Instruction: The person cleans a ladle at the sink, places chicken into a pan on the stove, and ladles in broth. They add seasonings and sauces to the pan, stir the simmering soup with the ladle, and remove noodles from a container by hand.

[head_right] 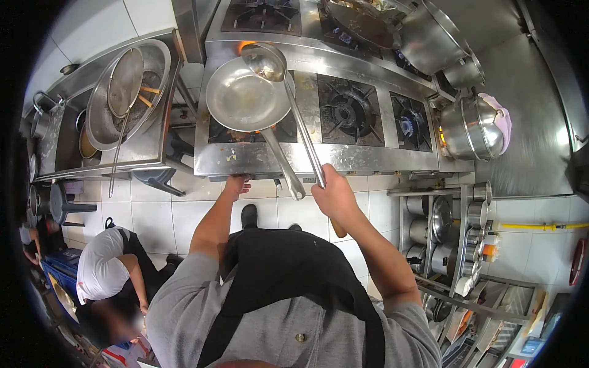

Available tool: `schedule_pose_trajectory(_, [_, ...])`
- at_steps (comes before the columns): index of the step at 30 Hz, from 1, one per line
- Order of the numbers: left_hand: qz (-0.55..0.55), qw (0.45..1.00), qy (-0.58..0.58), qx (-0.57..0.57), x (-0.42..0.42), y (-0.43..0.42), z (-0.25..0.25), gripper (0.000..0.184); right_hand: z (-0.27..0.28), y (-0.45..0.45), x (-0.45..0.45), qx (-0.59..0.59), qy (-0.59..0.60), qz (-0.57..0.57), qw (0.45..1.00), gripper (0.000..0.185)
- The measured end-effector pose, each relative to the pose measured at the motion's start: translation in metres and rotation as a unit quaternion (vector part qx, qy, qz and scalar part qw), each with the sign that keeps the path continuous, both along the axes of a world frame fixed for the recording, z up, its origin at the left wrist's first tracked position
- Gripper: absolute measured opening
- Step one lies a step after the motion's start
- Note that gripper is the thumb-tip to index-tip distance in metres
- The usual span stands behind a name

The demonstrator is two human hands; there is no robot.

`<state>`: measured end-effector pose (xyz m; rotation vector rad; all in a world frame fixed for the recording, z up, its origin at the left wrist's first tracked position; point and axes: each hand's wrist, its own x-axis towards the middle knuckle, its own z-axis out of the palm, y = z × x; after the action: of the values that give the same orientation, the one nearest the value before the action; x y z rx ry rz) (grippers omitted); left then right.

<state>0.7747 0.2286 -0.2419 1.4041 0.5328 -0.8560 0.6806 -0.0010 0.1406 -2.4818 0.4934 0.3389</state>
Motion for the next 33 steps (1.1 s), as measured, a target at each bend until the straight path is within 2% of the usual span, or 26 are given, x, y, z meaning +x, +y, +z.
schedule_pose_trajectory(5, [0.019, 0.999, 0.02, 0.015, -0.013, 0.004, 0.009, 0.029, -0.006, -0.008, -0.005, -0.001, -0.021, -0.018, 1.0, 0.025])
schedule_pose_trajectory(6, [-0.024, 0.999, 0.025, 0.029, -0.017, 0.01, 0.008, 0.03, -0.01, -0.01, -0.004, -0.004, -0.021, -0.011, 1.0, 0.025])
schedule_pose_trajectory(7, [-0.068, 0.996, 0.029, 0.043, -0.023, 0.019, -0.002, 0.032, -0.014, -0.012, -0.004, -0.005, -0.021, -0.006, 1.0, 0.025])
schedule_pose_trajectory(8, [-0.07, 0.996, 0.028, 0.048, -0.029, 0.032, -0.033, 0.032, -0.018, -0.013, -0.004, -0.001, -0.023, -0.009, 1.0, 0.025])
schedule_pose_trajectory(9, [-0.273, 0.946, -0.135, 0.111, -0.036, 0.049, -0.074, 0.034, -0.023, -0.015, -0.004, -0.005, -0.023, 0.005, 1.0, 0.026])
schedule_pose_trajectory(11, [-0.369, 0.89, -0.174, 0.203, -0.052, 0.062, -0.062, 0.036, -0.034, -0.018, -0.002, -0.003, -0.024, 0.02, 1.0, 0.026])
schedule_pose_trajectory(12, [-0.271, 0.931, -0.061, 0.236, -0.063, 0.064, -0.027, 0.036, -0.04, -0.019, -0.001, -0.023, -0.017, 0.029, 0.999, 0.026])
schedule_pose_trajectory(14, [-0.36, 0.899, -0.065, 0.24, -0.078, 0.084, -0.026, 0.035, -0.053, -0.022, 0.003, -0.038, -0.011, 0.036, 0.999, 0.026])
schedule_pose_trajectory(16, [-0.383, 0.89, -0.019, 0.248, -0.09, 0.098, -0.022, 0.035, -0.065, -0.03, 0.009, -0.082, -0.017, 0.08, 0.993, 0.029])
schedule_pose_trajectory(18, [-0.387, 0.893, -0.073, 0.219, -0.106, 0.122, -0.053, 0.034, -0.069, -0.034, 0.011, -0.088, -0.015, 0.091, 0.992, 0.028])
schedule_pose_trajectory(20, [-0.375, 0.898, -0.062, 0.219, -0.112, 0.129, -0.051, 0.032, -0.07, -0.033, 0.004, -0.075, -0.023, 0.073, 0.994, 0.029])
schedule_pose_trajectory(21, [-0.329, 0.917, -0.008, 0.224, -0.111, 0.127, -0.045, 0.032, -0.069, -0.034, -0.002, -0.074, -0.025, 0.069, 0.995, 0.029])
schedule_pose_trajectory(22, [-0.284, 0.93, 0.048, 0.227, -0.111, 0.121, -0.026, 0.032, -0.064, -0.034, -0.012, -0.029, -0.061, 0.062, 0.996, 0.026])
schedule_pose_trajectory(24, [-0.306, 0.922, 0.016, 0.234, -0.116, 0.118, -0.02, 0.037, -0.042, -0.042, -0.028, 0.013, -0.101, 0.038, 0.994, 0.024])
schedule_pose_trajectory(25, [-0.322, 0.916, -0.014, 0.24, -0.117, 0.116, -0.019, 0.043, -0.023, -0.046, -0.036, 0.17, -0.041, -0.027, 0.984, 0.024])
schedule_pose_trajectory(26, [-0.327, 0.911, 0.052, 0.245, -0.113, 0.112, -0.024, 0.033, -0.009, -0.053, -0.046, 0.324, 0.014, -0.092, 0.941, 0.025])
schedule_pose_trajectory(27, [-0.354, 0.901, -0.011, 0.251, -0.118, 0.109, -0.029, 0.046, 0.0, -0.064, -0.059, 0.409, 0.016, -0.122, 0.904, 0.026])
schedule_pose_trajectory(28, [-0.37, 0.893, -0.024, 0.255, -0.119, 0.104, -0.035, 0.045, 0.006, -0.077, -0.071, 0.408, -0.005, -0.147, 0.901, 0.026])
schedule_pose_trajectory(29, [-0.421, 0.867, -0.078, 0.253, -0.118, 0.095, -0.017, 0.044, 0.012, -0.092, -0.087, 0.492, 0.011, -0.178, 0.852, 0.028])
schedule_pose_trajectory(30, [-0.596, 0.704, -0.326, 0.209, -0.11, 0.097, -0.02, 0.041, 0.017, -0.109, -0.109, 0.57, 0.014, -0.21, 0.794, 0.03])
schedule_pose_trajectory(31, [-0.687, 0.546, -0.392, 0.277, -0.107, 0.08, -0.013, 0.034, 0.021, -0.123, -0.135, 0.591, 0.005, -0.229, 0.773, 0.03])
schedule_pose_trajectory(32, [-0.661, 0.61, -0.327, 0.288, -0.111, 0.072, -0.003, 0.03, 0.022, -0.137, -0.16, 0.61, -0.008, -0.246, 0.753, 0.03])
schedule_pose_trajectory(33, [-0.666, 0.619, -0.315, 0.273, -0.111, 0.058, 0.0, 0.03, 0.023, -0.152, -0.187, 0.614, -0.019, -0.26, 0.745, 0.028])
